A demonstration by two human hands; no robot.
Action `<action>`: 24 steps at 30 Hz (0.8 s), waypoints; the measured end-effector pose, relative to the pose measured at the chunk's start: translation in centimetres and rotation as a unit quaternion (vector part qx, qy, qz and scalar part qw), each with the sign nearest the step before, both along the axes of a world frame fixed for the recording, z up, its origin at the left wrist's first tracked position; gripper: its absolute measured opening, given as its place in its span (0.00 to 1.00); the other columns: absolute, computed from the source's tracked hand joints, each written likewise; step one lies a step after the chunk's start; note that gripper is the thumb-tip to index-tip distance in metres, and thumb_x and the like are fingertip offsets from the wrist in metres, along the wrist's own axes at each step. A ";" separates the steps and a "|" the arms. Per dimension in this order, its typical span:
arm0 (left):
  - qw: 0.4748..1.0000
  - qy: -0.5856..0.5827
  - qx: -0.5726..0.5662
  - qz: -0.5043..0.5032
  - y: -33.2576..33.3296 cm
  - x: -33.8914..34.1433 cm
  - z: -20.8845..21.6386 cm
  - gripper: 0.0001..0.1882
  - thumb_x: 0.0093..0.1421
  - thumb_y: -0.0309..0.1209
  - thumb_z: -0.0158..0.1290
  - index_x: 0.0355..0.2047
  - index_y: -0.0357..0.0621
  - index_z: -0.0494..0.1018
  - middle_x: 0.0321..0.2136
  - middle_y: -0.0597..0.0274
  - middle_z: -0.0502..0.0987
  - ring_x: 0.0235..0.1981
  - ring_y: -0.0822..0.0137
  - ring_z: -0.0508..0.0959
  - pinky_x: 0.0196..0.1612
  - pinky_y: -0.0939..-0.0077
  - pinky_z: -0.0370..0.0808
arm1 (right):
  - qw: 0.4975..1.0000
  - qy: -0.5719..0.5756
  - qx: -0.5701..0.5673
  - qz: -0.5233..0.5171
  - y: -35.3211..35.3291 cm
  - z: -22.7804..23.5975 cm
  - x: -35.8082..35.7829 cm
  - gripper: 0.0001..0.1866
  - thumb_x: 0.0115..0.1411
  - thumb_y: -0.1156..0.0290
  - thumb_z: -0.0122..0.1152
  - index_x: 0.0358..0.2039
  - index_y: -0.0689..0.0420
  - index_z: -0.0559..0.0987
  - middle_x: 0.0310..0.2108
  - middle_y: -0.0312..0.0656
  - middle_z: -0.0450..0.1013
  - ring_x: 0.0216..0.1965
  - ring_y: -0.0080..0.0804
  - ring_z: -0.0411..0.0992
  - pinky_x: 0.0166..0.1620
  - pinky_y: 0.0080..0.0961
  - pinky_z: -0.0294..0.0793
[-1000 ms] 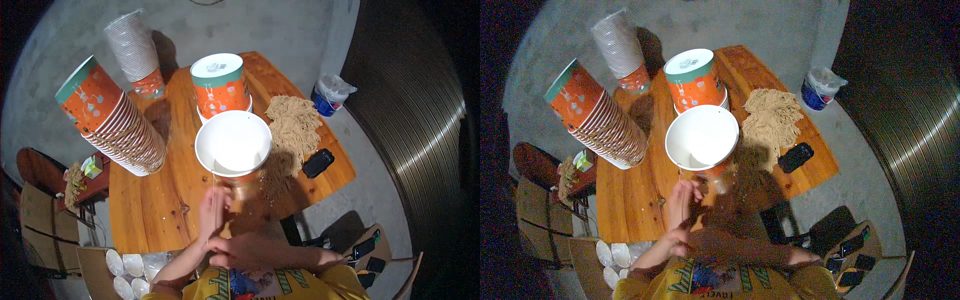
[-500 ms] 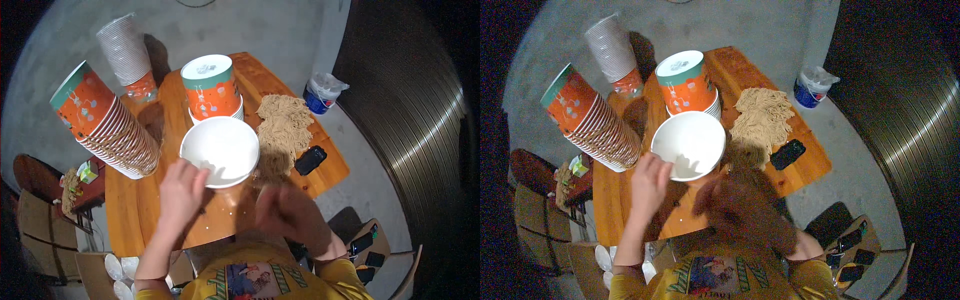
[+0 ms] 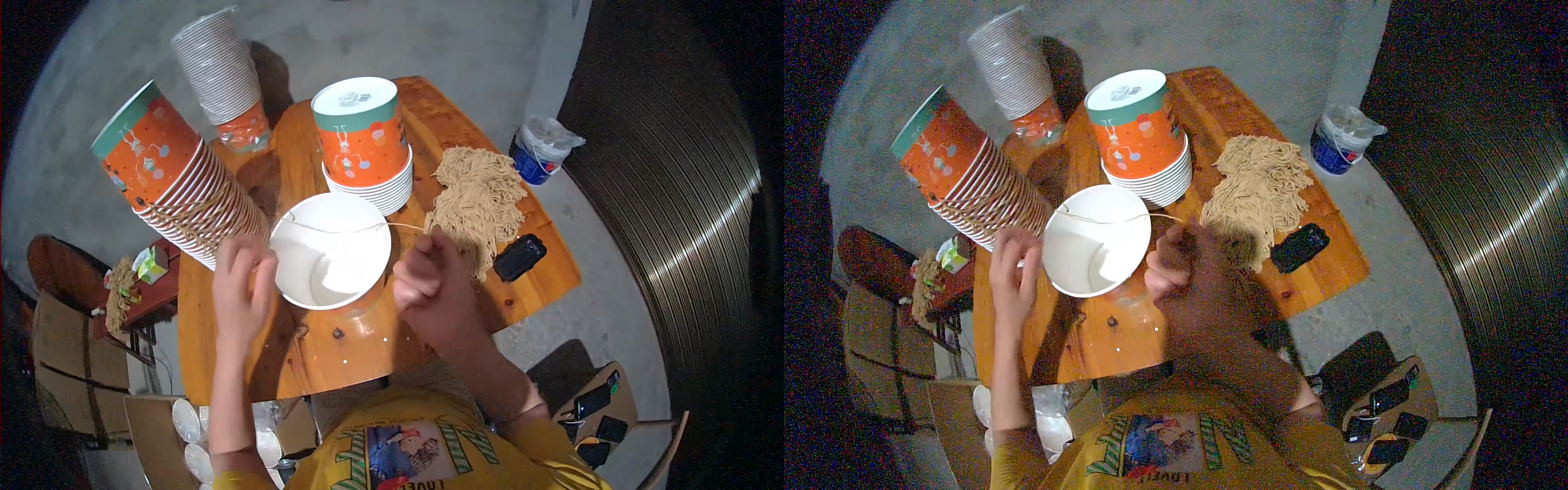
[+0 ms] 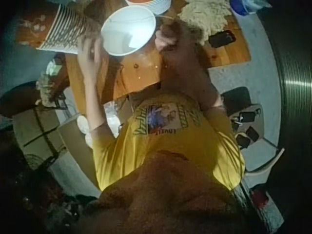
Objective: Tying rubber bands around stacks of paper cups.
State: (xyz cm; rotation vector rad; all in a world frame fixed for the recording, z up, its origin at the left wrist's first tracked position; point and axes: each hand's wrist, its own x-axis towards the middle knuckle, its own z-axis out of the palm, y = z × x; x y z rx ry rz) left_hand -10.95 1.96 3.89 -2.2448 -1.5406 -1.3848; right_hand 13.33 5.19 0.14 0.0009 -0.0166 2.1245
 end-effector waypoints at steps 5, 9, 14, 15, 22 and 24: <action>0.971 -0.127 -0.184 -0.084 -6.5 9.2 -2.3 0.17 0.49 0.22 0.59 0.36 0.39 0.63 0.32 0.54 0.73 0.31 0.68 0.75 0.34 0.77 0.72 | 0.999 -0.048 0.018 -0.013 -0.5 1.0 -1.5 0.17 0.63 0.54 0.45 0.23 0.51 0.70 0.10 0.30 0.53 0.10 0.20 0.51 0.14 0.20 0.48; 0.945 -0.181 -0.257 -0.096 -7.2 12.3 -3.2 0.14 0.55 0.23 0.56 0.38 0.40 0.63 0.33 0.55 0.72 0.31 0.67 0.76 0.32 0.76 0.72 | 0.993 -0.077 0.091 -0.026 -0.3 0.2 -1.3 0.19 0.63 0.53 0.45 0.20 0.51 0.68 0.09 0.29 0.52 0.10 0.21 0.52 0.13 0.21 0.49; 0.925 -0.208 -0.268 -0.169 -6.7 12.6 -2.5 0.08 0.61 0.21 0.48 0.40 0.40 0.64 0.30 0.52 0.72 0.30 0.62 0.77 0.30 0.71 0.71 | 0.950 -0.269 0.076 -0.137 0.2 -2.4 0.4 0.16 0.65 0.59 0.43 0.25 0.54 0.71 0.12 0.29 0.54 0.12 0.19 0.51 0.17 0.16 0.51; 0.930 -0.184 -0.278 -0.152 -6.6 12.4 -2.7 0.06 0.62 0.23 0.46 0.40 0.40 0.64 0.30 0.50 0.72 0.29 0.60 0.77 0.30 0.70 0.72 | 0.888 -0.415 0.104 -0.172 0.1 -2.9 0.9 0.15 0.64 0.60 0.45 0.26 0.55 0.71 0.15 0.30 0.59 0.13 0.20 0.54 0.18 0.14 0.54; 0.936 -0.096 -0.321 -0.112 -6.3 11.3 -2.9 0.05 0.65 0.26 0.42 0.39 0.39 0.61 0.28 0.48 0.72 0.26 0.55 0.77 0.29 0.68 0.73 | 0.580 -0.728 0.240 -0.277 -3.1 -2.3 4.1 0.11 0.58 0.70 0.54 0.42 0.56 0.71 0.34 0.37 0.70 0.35 0.23 0.70 0.37 0.22 0.70; 0.935 -0.100 -0.322 -0.113 -6.4 11.2 -2.6 0.05 0.65 0.27 0.42 0.39 0.39 0.60 0.28 0.48 0.72 0.26 0.54 0.77 0.29 0.68 0.73 | 0.570 -0.628 0.491 -0.201 -4.5 -0.6 3.3 0.14 0.56 0.73 0.56 0.44 0.56 0.70 0.33 0.39 0.70 0.37 0.28 0.71 0.40 0.28 0.71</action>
